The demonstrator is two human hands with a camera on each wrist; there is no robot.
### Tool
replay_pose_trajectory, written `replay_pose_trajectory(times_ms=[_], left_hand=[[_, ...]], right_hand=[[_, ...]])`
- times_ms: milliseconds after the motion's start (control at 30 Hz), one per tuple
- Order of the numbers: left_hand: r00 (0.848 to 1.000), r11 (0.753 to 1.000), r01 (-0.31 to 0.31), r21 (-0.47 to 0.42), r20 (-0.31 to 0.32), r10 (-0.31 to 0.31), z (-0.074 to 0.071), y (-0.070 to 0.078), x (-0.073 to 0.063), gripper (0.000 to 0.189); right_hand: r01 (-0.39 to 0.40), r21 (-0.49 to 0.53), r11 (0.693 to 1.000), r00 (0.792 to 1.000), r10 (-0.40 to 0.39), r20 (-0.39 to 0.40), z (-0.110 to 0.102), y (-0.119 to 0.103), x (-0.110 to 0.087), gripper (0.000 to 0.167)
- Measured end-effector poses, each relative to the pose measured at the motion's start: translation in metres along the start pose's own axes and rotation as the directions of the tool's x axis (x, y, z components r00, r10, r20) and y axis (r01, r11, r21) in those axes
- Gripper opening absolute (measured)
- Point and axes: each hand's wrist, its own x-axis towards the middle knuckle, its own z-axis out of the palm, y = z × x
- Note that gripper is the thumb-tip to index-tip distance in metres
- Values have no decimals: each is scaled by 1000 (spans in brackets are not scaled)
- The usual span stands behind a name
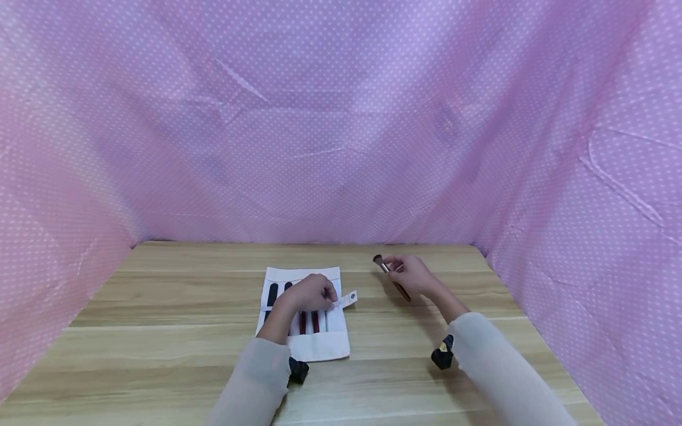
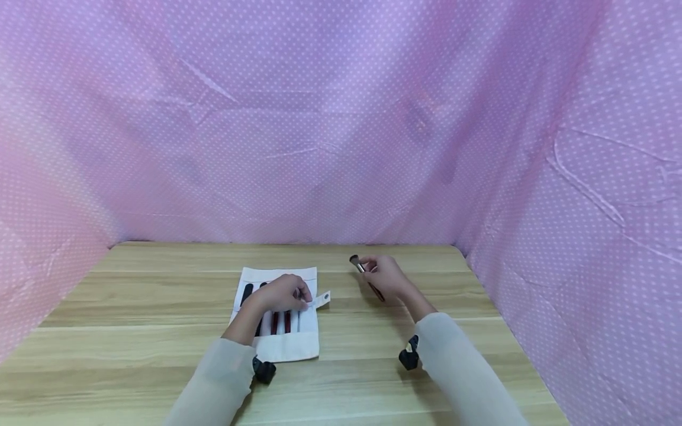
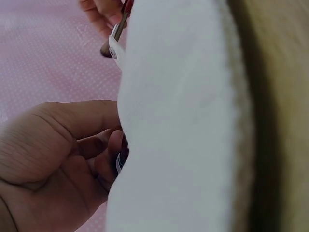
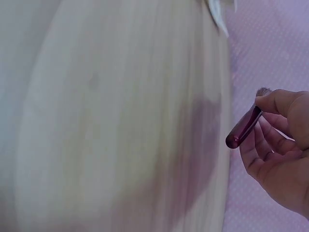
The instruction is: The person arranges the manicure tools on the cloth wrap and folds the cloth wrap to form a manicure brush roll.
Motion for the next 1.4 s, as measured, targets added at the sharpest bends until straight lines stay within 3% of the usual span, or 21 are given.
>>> replay_pose_trajectory(times_ms=[333,633,733,933,1233,1400], left_hand=[[1000,999,30,-17,-5,-30,1,-4,1,6],[999,999,34,-8,-28,-35,1,-4,0,10],[999,999,37,-20,-31,-37,0,-4,-1,10],[999,998,45,-53,-20,-46,0,-7,0,11],[999,997,37,-64,-10,-38,1,-8,-1,13],[1000,996,26,-84,-5,-27,0,-9,-2,11]], right_hand=[[17,168,986,1000,-13,-21,19,-36,21,38],[0,317,948,1000,6,-19,42,-65,32,39],[-15,385,923,999,29,-28,50,-73,35,40],[-53,543,838,997,73,-15,66,-74,42,48],[-64,569,820,994,104,-39,81,-65,45,66],[-70,569,819,993,109,-34,89,-57,47,66]])
